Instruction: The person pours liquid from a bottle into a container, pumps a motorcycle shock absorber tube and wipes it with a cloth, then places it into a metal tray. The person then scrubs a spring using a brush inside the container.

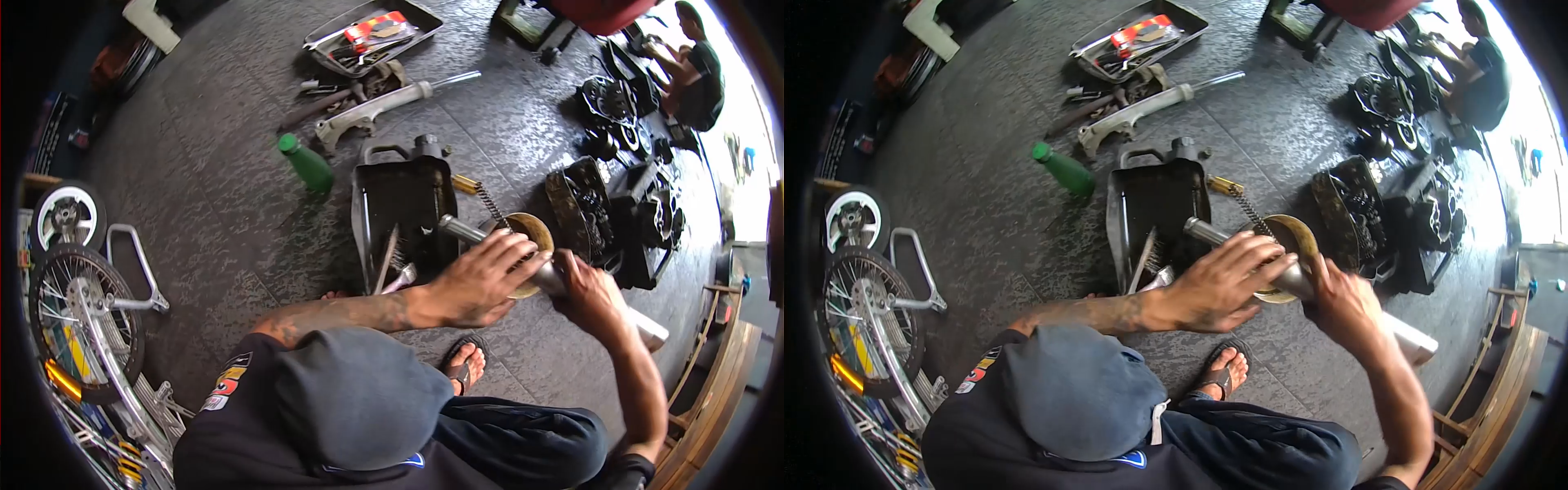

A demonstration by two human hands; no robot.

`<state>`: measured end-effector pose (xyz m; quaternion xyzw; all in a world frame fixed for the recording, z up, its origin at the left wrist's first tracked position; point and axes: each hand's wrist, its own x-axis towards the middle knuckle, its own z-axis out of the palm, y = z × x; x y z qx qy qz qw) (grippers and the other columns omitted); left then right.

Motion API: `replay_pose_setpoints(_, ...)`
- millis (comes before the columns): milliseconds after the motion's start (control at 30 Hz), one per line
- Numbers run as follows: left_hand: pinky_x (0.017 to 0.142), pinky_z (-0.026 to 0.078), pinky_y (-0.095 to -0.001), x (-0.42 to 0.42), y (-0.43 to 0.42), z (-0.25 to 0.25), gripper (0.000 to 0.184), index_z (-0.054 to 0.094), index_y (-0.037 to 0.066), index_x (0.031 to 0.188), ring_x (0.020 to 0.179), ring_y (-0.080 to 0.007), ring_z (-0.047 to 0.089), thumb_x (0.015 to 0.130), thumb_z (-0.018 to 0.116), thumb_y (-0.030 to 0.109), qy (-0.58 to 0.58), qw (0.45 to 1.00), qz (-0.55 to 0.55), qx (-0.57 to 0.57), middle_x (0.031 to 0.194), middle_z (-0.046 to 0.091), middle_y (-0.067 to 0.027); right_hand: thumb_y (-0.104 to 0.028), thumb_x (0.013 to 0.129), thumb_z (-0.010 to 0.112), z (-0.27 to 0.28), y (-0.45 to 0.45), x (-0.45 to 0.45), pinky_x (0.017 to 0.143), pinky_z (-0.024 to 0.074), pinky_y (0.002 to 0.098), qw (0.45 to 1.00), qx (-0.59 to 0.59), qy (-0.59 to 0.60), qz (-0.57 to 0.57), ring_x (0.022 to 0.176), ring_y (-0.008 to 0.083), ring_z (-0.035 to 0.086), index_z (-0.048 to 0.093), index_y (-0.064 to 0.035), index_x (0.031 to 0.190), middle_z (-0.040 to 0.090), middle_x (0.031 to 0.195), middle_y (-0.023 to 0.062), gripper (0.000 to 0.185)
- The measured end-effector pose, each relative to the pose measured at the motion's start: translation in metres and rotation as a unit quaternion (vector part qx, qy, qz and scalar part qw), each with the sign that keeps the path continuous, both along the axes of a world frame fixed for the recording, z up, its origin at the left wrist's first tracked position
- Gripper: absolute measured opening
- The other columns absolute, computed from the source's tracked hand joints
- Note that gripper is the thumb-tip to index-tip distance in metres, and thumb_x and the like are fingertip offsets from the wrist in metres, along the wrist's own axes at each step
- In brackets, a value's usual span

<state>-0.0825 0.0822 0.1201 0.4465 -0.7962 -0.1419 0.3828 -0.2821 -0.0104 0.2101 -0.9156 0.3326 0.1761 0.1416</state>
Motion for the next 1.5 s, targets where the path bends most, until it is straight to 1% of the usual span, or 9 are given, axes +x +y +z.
replay_pose_setpoints(333, 0.066, 0.051, -0.0378, 0.035, -0.049, -0.043, 0.056, 0.047, 0.006, 0.120, 0.078, -0.0311, 0.065, 0.072, 0.073, 0.020, 0.239, 0.928, 0.179, 0.221, 0.084, 0.062, -0.0125, -0.010, 0.078, 0.064, 0.023, -0.018, 0.172, 0.067, 0.0538, 0.0302, 0.914, -0.188, 0.168, 0.319, 0.078, 0.0211, 0.068, 0.057, 0.0062, 0.105, 0.066, 0.086, 0.0112, 0.032)
replay_pose_setpoints(433, 0.063, 0.048, -0.0397, 0.044, -0.052, -0.063, 0.020, 0.054, 0.005, 0.079, 0.074, -0.0323, 0.061, 0.068, 0.070, 0.012, 0.341, 0.919, 0.192, 0.044, 0.076, 0.058, -0.0098, -0.010, 0.075, 0.065, 0.056, 0.002, 0.194, 0.081, 0.0504, 0.0382, 0.916, -0.182, 0.121, 0.335, 0.095, 0.0238, 0.064, 0.053, 0.0074, 0.119, 0.063, 0.091, 0.0133, 0.048)
replay_pose_setpoints(567, 0.063, 0.046, -0.0394, 0.058, -0.052, -0.076, 0.021, 0.050, 0.007, 0.077, 0.070, -0.0308, 0.057, 0.068, 0.069, 0.008, 0.368, 0.895, 0.250, 0.025, 0.074, 0.056, -0.0097, -0.011, 0.081, 0.059, 0.128, 0.020, 0.200, 0.095, 0.0476, 0.0397, 0.947, -0.161, -0.178, 0.213, 0.108, 0.0278, 0.059, 0.052, 0.0038, 0.123, 0.061, 0.113, 0.0171, 0.045)
replay_pose_setpoints(667, 0.065, 0.046, -0.0395, 0.061, -0.053, -0.077, 0.022, 0.051, 0.007, 0.078, 0.072, -0.0303, 0.057, 0.067, 0.070, 0.008, 0.398, 0.881, 0.257, 0.019, 0.074, 0.055, -0.0091, -0.016, 0.093, 0.040, 0.113, -0.019, 0.153, 0.100, 0.0464, 0.0429, 0.855, -0.319, -0.406, -0.054, 0.115, 0.0313, 0.057, 0.054, 0.0066, 0.119, 0.057, 0.123, 0.0222, 0.037)
replay_pose_setpoints(833, 0.067, 0.045, -0.0386, 0.067, -0.051, -0.082, 0.024, 0.051, 0.008, 0.078, 0.074, -0.0288, 0.057, 0.066, 0.071, 0.008, 0.385, 0.885, 0.259, 0.028, 0.075, 0.055, -0.0074, -0.033, 0.097, 0.034, 0.076, -0.024, 0.179, 0.095, 0.0461, 0.0428, 0.875, -0.007, -0.478, -0.079, 0.103, 0.0301, 0.061, 0.060, 0.0063, 0.109, 0.064, 0.105, 0.0211, 0.049)
replay_pose_setpoints(1000, 0.064, 0.044, -0.0372, 0.069, -0.048, -0.091, 0.021, 0.052, 0.008, 0.074, 0.067, -0.0264, 0.057, 0.068, 0.071, 0.006, 0.354, 0.882, 0.311, 0.013, 0.070, 0.055, -0.0057, -0.031, 0.099, 0.038, 0.080, -0.010, 0.202, 0.085, 0.0456, 0.0378, 0.940, -0.044, -0.338, -0.027, 0.089, 0.0256, 0.061, 0.059, 0.0056, 0.090, 0.062, 0.092, 0.0179, 0.043)
replay_pose_setpoints(1100, 0.068, 0.046, -0.0358, 0.075, -0.044, -0.077, 0.022, 0.052, 0.009, 0.075, 0.073, -0.0239, 0.060, 0.067, 0.073, 0.009, 0.338, 0.889, 0.304, 0.047, 0.074, 0.058, -0.0053, -0.015, 0.090, 0.045, 0.064, -0.001, 0.212, 0.061, 0.0475, 0.0287, 0.881, -0.122, -0.428, -0.160, 0.058, 0.0200, 0.058, 0.057, 0.0045, 0.067, 0.058, 0.066, 0.0111, 0.033)
replay_pose_setpoints(1200, 0.066, 0.048, -0.0353, 0.082, -0.046, -0.043, 0.027, 0.054, 0.010, 0.078, 0.072, -0.0225, 0.063, 0.064, 0.077, 0.015, 0.331, 0.883, 0.316, -0.108, 0.074, 0.061, -0.0043, -0.015, 0.092, 0.044, 0.059, 0.012, 0.212, 0.060, 0.0476, 0.0300, 0.877, -0.106, -0.459, -0.098, 0.058, 0.0204, 0.058, 0.055, 0.0039, 0.062, 0.057, 0.065, 0.0121, 0.037)
replay_pose_setpoints(1500, 0.050, 0.046, -0.0338, 0.072, -0.054, -0.045, 0.032, 0.054, 0.010, 0.078, 0.055, -0.0236, 0.061, 0.061, 0.080, 0.019, 0.399, 0.893, 0.199, -0.056, 0.065, 0.059, -0.0052, -0.017, 0.096, 0.044, 0.056, 0.015, 0.211, 0.058, 0.0459, 0.0302, 0.871, -0.099, -0.459, -0.148, 0.058, 0.0190, 0.057, 0.056, 0.0038, 0.062, 0.058, 0.063, 0.0119, 0.042)
